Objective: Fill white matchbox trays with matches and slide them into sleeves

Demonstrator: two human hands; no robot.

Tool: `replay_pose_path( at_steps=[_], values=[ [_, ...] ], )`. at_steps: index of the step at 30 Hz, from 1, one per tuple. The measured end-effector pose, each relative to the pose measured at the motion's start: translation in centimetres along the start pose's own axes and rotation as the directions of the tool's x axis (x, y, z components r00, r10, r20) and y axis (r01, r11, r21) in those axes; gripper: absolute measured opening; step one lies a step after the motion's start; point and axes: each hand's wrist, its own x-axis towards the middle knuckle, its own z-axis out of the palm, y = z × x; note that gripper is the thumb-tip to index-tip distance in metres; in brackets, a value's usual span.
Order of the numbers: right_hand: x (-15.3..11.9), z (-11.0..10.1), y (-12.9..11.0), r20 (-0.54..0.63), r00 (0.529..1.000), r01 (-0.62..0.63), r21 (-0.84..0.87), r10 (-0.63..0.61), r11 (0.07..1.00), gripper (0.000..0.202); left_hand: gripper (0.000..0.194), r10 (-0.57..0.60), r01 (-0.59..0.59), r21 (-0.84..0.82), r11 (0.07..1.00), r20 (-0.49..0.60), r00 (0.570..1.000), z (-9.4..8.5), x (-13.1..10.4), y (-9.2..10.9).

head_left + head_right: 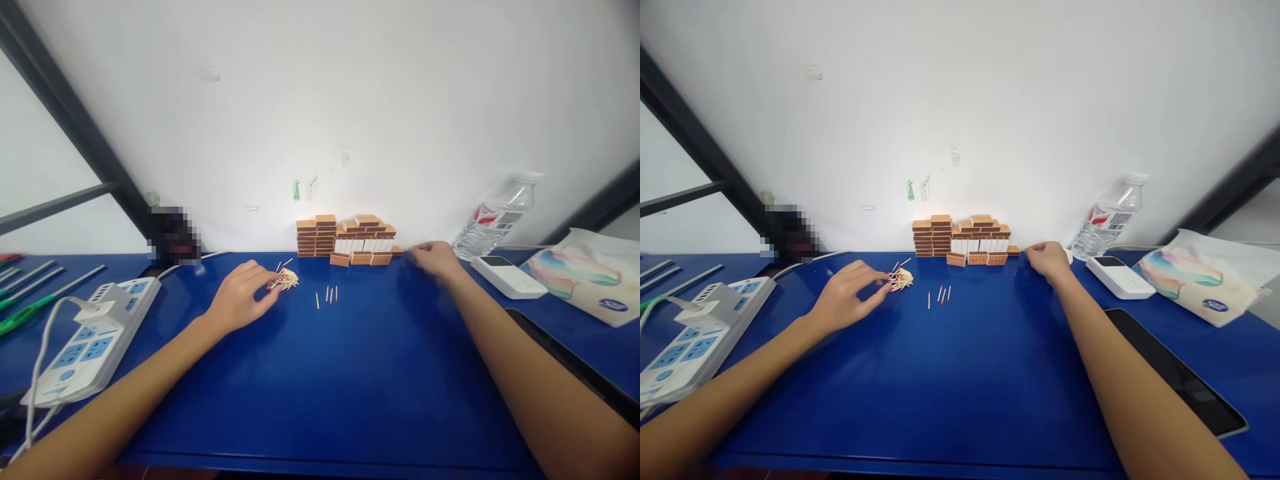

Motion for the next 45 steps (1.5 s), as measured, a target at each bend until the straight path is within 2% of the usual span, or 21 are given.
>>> replay_pose_path(
  at_steps=[3,6,11,15,19,23,29,35,38,42,45],
  values=[
    [-0.6,0.0,0.0,-0.017,0.999,-0.031,-0.116,0.029,0.993,0.021,0.016,-0.114,0.112,-0.055,0.992,-0.044,0.992,0.1,-0.7,-1.2],
    [-1.7,-0.7,-0.7,-0.050,0.998,0.014,-0.199,-0.024,0.980,0.021,0.019,-0.181,0.177,-0.087,0.980,-0.037,0.983,0.3,-1.3,-2.0],
    [-2.7,-3.0,-1.2,-0.052,0.987,0.119,-0.385,-0.150,0.915,0.027,0.019,-0.189,0.187,-0.136,0.973,-0.008,0.982,0.7,-2.1,-1.6],
    [-1.8,-5.0,0.4,-0.126,0.989,-0.004,-0.525,-0.073,0.851,0.030,0.019,-0.165,0.163,-0.165,0.973,0.003,0.986,0.9,-2.2,-0.9],
    [-0.6,-5.9,2.2,-0.142,0.990,-0.095,-0.605,0.010,0.790,0.031,0.018,-0.169,0.165,-0.154,0.974,-0.015,0.986,0.9,-2.1,-1.0],
    [-0.3,-5.2,2.5,-0.114,0.993,-0.084,-0.603,0.018,0.793,0.033,0.019,-0.199,0.194,-0.139,0.971,-0.024,0.980,0.8,-2.1,-1.1],
    [-0.1,-2.3,3.0,-0.073,0.997,-0.063,-0.584,0.025,0.809,0.061,0.018,-0.181,0.174,-0.157,0.972,-0.031,0.983,0.8,-2.1,-0.9],
    [0.5,-1.5,3.4,-0.136,0.989,-0.133,-0.601,0.063,0.788,0.042,0.018,-0.194,0.186,-0.138,0.973,-0.042,0.980,0.5,-2.0,-0.7],
    [0.5,-1.6,3.2,-0.103,0.994,-0.083,-0.602,0.026,0.795,0.039,0.017,-0.178,0.169,-0.147,0.975,-0.047,0.983,0.3,-2.1,-0.5],
    [0.2,-1.4,3.4,0.008,1.000,0.010,-0.597,-0.007,0.802,0.034,0.017,-0.162,0.152,-0.164,0.975,-0.048,0.986,0.3,-2.0,-0.3],
    [-0.1,-2.0,3.1,0.046,0.997,0.072,-0.598,-0.056,0.798,0.037,0.017,-0.161,0.152,-0.164,0.975,-0.042,0.986,0.4,-2.0,-0.4]
  ],
)
